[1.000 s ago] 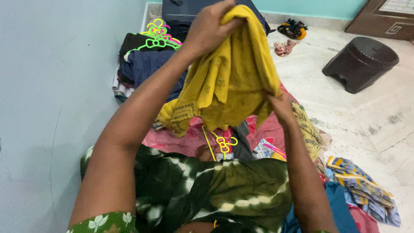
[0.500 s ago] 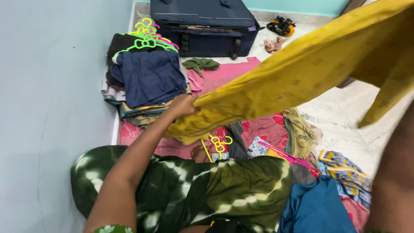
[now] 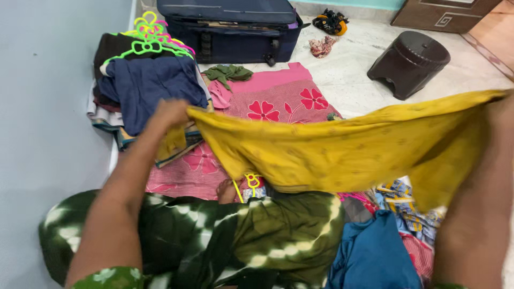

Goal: The person sits on the floor and places various garments onto colorful plastic hangers. They handle shirts, pants, and other clothing items one at a time, then stack the hung items on a pile beside them.

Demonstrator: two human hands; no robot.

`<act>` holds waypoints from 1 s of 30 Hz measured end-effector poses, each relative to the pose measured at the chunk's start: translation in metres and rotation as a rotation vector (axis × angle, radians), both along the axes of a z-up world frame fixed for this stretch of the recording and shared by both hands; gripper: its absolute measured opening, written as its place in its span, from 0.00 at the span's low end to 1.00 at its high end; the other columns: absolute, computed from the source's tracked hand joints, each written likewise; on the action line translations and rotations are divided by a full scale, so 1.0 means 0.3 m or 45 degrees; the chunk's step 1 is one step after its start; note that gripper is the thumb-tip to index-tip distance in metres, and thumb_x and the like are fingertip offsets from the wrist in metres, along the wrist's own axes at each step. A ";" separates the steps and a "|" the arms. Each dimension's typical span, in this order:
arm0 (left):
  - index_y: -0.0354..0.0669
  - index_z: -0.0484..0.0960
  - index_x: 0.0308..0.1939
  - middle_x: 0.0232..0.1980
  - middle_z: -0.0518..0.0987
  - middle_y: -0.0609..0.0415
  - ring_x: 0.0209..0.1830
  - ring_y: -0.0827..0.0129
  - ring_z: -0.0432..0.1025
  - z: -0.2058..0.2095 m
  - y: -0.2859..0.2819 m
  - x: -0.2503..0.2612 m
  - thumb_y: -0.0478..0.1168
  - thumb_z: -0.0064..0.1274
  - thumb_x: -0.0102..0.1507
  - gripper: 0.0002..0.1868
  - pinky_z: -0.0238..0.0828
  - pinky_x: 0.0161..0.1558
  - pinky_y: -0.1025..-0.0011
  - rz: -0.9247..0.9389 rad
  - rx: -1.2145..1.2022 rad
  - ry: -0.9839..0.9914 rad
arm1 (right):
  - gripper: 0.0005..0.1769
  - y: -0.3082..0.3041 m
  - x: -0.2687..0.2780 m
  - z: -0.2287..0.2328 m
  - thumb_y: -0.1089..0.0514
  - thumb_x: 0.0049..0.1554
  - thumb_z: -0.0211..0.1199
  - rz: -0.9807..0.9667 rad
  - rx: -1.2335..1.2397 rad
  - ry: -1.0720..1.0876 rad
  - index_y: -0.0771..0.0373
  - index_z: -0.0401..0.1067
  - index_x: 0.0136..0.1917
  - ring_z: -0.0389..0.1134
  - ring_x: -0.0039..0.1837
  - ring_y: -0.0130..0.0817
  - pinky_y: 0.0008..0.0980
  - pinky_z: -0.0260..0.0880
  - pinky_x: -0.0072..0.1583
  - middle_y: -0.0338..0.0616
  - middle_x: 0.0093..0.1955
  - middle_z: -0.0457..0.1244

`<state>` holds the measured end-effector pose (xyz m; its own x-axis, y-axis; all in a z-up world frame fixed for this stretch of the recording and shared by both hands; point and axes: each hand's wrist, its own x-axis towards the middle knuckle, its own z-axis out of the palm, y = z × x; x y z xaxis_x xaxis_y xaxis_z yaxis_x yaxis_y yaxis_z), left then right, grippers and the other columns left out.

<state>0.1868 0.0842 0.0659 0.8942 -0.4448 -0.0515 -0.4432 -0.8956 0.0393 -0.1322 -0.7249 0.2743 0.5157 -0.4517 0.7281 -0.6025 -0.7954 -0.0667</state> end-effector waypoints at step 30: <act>0.53 0.82 0.52 0.50 0.80 0.50 0.51 0.49 0.77 0.230 0.502 -0.352 0.34 0.55 0.56 0.20 0.75 0.50 0.54 -0.095 0.124 0.120 | 0.45 1.191 0.657 -1.294 0.42 0.47 0.76 1.299 0.692 0.847 0.55 0.65 0.73 0.58 0.76 0.47 0.44 0.54 0.76 0.48 0.75 0.60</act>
